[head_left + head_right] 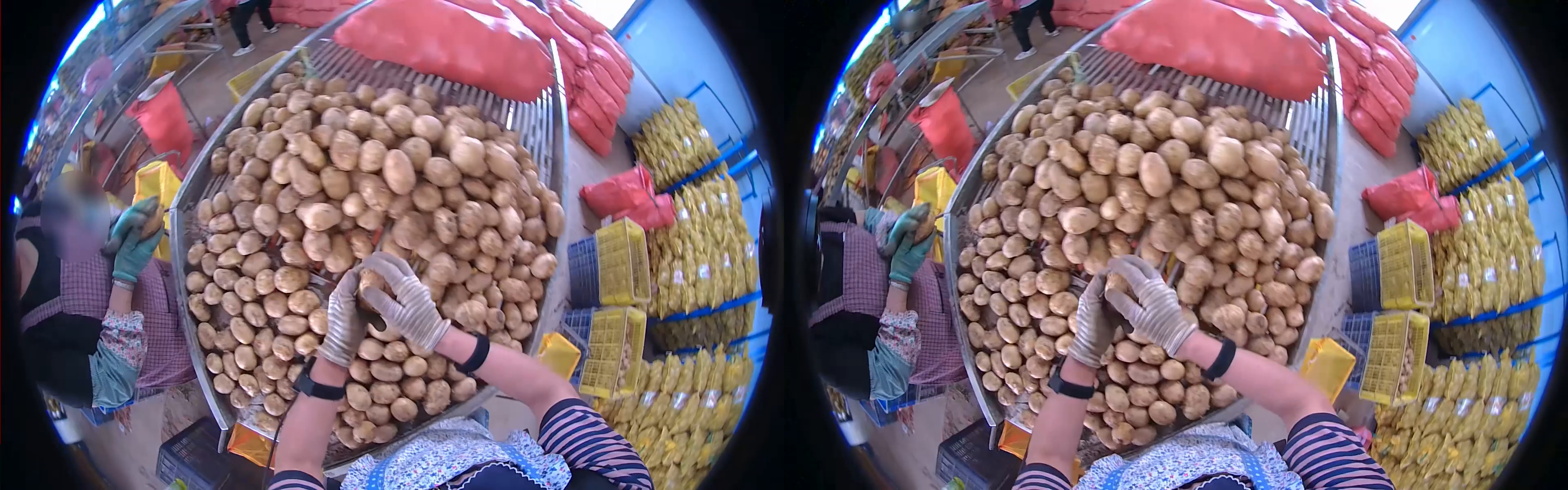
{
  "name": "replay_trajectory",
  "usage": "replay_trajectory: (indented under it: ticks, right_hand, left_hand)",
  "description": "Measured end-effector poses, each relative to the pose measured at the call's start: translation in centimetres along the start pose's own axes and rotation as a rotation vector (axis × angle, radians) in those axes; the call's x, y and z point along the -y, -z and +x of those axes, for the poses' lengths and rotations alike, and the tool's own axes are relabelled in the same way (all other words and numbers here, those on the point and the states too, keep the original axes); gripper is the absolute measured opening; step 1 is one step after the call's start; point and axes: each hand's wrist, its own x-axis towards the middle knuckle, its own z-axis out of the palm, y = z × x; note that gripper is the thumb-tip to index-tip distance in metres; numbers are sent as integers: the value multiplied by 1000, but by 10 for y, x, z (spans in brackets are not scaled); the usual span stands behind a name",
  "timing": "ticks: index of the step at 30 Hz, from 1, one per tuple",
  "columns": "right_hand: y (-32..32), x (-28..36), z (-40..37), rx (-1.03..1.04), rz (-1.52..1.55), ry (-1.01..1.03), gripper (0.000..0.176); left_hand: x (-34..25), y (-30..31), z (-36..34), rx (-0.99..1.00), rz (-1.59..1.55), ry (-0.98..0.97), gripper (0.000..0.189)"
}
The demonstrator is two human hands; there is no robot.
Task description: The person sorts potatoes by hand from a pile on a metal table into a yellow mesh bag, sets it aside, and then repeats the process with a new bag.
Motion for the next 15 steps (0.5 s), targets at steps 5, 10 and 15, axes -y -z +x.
replay_trajectory:
  ticks: [5, 10, 15]
  right_hand:
    - [-42, 6, 56, 223, -42, 1, 28]
    - [-93, -27, 143, 399, -605, 47, 69]
    - [-98, -27, 132, 632, -951, 139, 72]
  left_hand:
    - [-17, 64, -18, -56, -558, 217, 51]
    - [-29, 93, -42, -198, -745, 248, 46]
    - [16, 137, -42, -416, -91, -203, 29]
